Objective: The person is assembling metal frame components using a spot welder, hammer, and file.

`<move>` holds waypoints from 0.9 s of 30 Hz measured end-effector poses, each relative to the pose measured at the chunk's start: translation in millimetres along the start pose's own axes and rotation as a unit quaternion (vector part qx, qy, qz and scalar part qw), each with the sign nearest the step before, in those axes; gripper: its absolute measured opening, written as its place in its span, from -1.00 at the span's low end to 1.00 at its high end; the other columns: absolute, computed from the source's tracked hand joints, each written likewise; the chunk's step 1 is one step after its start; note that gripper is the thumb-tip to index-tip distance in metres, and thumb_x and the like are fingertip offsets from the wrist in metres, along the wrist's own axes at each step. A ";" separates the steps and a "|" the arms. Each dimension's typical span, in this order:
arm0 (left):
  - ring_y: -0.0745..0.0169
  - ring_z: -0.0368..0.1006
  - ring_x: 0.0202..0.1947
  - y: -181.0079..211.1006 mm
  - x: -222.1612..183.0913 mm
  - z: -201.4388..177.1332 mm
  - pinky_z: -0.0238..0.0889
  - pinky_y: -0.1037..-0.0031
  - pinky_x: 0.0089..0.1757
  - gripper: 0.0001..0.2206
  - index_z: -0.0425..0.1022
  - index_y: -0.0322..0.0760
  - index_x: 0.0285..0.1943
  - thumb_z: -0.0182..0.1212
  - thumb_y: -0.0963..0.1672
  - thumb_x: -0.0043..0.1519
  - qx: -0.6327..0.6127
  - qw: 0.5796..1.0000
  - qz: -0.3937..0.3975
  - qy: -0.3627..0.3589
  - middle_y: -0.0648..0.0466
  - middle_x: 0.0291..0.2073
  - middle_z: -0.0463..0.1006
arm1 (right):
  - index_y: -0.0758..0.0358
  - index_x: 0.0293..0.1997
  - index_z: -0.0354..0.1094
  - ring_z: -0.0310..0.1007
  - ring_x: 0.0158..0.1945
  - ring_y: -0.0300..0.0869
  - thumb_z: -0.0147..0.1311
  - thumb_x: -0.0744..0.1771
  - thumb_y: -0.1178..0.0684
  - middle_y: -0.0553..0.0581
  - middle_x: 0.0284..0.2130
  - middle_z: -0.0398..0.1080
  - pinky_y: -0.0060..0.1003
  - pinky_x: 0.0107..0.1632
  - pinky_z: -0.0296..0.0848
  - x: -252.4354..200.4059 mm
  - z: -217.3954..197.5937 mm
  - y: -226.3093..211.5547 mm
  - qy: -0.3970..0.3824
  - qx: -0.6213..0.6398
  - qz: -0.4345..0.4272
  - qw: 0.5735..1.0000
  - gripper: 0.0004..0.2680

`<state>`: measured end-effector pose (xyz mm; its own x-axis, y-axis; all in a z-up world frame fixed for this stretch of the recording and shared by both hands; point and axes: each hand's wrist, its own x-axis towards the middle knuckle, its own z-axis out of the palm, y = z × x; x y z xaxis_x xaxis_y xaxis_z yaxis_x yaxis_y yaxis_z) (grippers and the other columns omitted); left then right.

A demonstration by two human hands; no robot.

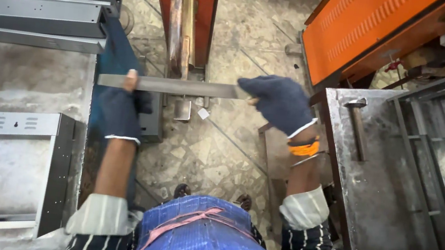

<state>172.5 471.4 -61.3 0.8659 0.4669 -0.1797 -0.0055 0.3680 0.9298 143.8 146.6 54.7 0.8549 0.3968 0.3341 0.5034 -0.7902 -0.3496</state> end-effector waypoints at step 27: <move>0.17 0.48 -0.61 -135.6 -57.0 41.1 0.37 0.34 -0.52 -0.78 0.54 -0.37 -0.13 0.34 -0.07 0.28 -0.022 0.970 -0.210 -0.124 -0.02 -0.44 0.60 | 0.04 -0.11 0.55 0.55 -0.16 0.12 0.33 0.16 -0.32 0.15 -0.28 0.56 0.01 -0.15 0.47 -125.7 23.3 63.6 -0.134 -0.016 0.218 0.966 -0.62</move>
<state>144.4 361.8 -164.0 0.8901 0.0625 -0.4514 0.3570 0.5201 0.7759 71.3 57.3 -29.9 0.9890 0.1251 -0.0793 0.0865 -0.9223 -0.3766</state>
